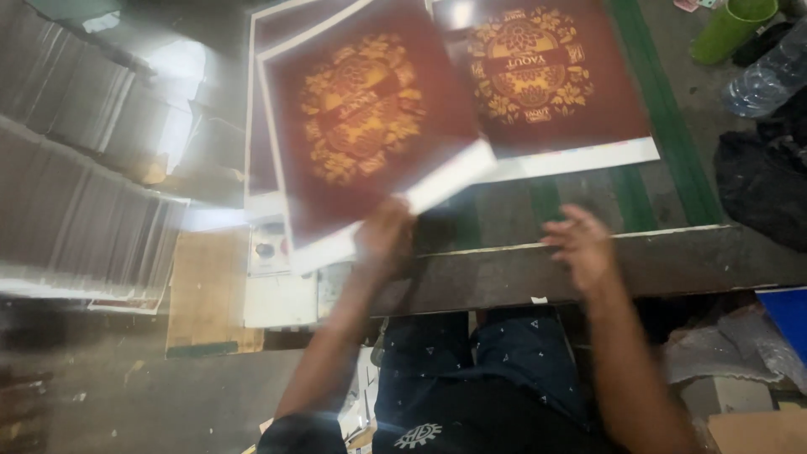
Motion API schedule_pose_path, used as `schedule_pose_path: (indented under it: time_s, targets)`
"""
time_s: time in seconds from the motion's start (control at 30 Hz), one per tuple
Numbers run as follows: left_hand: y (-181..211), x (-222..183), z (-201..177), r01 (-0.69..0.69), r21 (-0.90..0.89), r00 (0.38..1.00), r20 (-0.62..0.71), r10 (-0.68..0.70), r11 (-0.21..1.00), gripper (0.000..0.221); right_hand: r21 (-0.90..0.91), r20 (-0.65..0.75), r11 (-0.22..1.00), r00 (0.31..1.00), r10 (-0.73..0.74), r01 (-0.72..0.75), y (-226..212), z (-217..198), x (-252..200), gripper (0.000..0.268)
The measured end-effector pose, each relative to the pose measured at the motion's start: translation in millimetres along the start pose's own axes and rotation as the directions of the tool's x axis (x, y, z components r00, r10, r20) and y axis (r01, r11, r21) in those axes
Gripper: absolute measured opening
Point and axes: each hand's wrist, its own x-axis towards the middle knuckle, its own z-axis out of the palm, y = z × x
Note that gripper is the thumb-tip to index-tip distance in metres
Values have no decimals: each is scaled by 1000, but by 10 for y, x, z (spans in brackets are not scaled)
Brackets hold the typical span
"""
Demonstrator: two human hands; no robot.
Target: Sorting and placing printed sheets onto a conveyor belt for processing in a print shop.
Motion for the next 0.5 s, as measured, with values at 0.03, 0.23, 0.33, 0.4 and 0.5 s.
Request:
schedule_pose_path:
  time_s: [0.03,0.23,0.33,0.4,0.5]
  targets:
    - [139,-28,102,-49,-15,998,40,49,999,15,-27,170,999,985,-32,37,67,172,-146,64]
    - [899,3,201,-125,-238,952,245,184,963,29,263,275,962,961,2,-77,196,736,-512,46]
    - [692,84,237,-110,-188,934,317,166,976,31,370,62,920,985,-162,128,193,438,-485,43]
    - [225,115,312,-37,-82,915,398,67,996,27,367,12,915,983,-185,168,17,222,-635,44]
    - [-549,44,318,116,163,851,493,-183,980,31,338,-76,912,972,-221,234,-16,-221,-769,46]
